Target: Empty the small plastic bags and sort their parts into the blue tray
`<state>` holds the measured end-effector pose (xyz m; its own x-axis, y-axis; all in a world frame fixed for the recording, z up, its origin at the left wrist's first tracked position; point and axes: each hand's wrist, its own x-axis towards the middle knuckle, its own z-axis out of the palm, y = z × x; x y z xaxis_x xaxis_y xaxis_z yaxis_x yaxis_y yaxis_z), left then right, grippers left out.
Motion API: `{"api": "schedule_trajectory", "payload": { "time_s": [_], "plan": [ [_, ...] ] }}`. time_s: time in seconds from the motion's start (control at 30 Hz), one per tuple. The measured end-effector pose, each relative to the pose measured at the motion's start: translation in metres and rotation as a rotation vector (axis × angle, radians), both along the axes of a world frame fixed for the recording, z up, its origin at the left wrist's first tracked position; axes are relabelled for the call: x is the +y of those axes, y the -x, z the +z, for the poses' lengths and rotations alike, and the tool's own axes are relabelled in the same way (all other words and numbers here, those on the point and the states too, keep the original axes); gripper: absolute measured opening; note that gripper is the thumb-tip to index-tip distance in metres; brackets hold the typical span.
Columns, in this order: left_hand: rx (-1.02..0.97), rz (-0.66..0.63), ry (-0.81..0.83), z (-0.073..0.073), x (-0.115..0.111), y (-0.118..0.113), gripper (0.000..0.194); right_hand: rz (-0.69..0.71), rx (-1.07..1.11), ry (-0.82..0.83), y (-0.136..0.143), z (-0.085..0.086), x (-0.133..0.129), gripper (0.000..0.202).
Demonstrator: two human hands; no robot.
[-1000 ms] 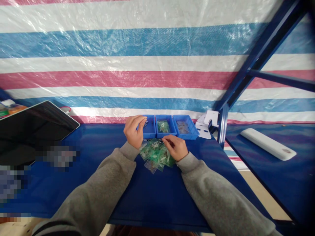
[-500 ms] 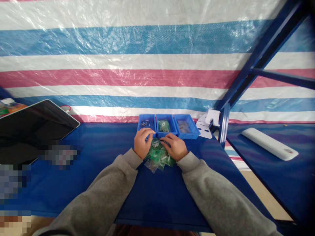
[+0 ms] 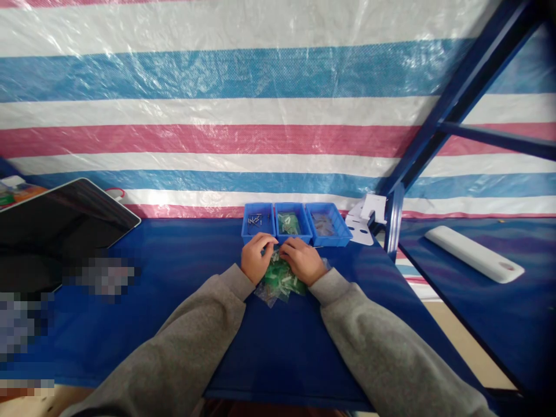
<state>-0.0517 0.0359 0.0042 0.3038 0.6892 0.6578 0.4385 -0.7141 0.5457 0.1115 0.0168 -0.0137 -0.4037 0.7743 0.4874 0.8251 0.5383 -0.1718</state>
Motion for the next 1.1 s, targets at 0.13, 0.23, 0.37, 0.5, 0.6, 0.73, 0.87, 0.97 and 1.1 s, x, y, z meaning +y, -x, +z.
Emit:
{"api": "schedule_trajectory", "payload": {
  "time_s": [0.13,0.23,0.37,0.5,0.6,0.73,0.87,0.97,1.1],
  "plan": [
    [-0.009,0.009,-0.006,0.001,0.0,0.0,0.017,-0.008,0.051,-0.031,0.002,0.002,-0.001,0.014],
    [-0.019,0.019,0.006,0.002,-0.001,0.0,0.018,-0.025,0.184,-0.035,0.002,0.004,-0.003,0.015],
    [-0.018,0.009,0.032,0.002,-0.001,0.001,0.021,-0.072,0.442,-0.049,-0.001,0.008,-0.008,0.015],
    [0.02,-0.058,0.035,0.0,-0.001,0.002,0.024,-0.106,0.684,-0.017,-0.003,0.014,-0.014,0.015],
    [0.04,-0.074,0.007,-0.001,0.0,0.002,0.018,-0.091,0.808,0.035,-0.003,0.015,-0.014,0.018],
    [0.048,-0.075,0.001,0.0,-0.001,0.002,0.016,-0.056,0.932,0.102,-0.002,0.01,-0.012,0.023],
    [0.047,-0.058,0.006,0.002,-0.003,0.001,0.017,-0.047,0.957,0.126,-0.002,0.009,-0.012,0.023],
    [0.053,-0.028,0.016,0.002,-0.004,0.0,0.017,-0.072,0.886,0.102,-0.004,0.01,-0.013,0.022],
    [0.051,0.008,0.026,0.001,-0.004,0.0,0.018,-0.102,0.784,0.06,-0.004,0.012,-0.015,0.023]
  ]
}}
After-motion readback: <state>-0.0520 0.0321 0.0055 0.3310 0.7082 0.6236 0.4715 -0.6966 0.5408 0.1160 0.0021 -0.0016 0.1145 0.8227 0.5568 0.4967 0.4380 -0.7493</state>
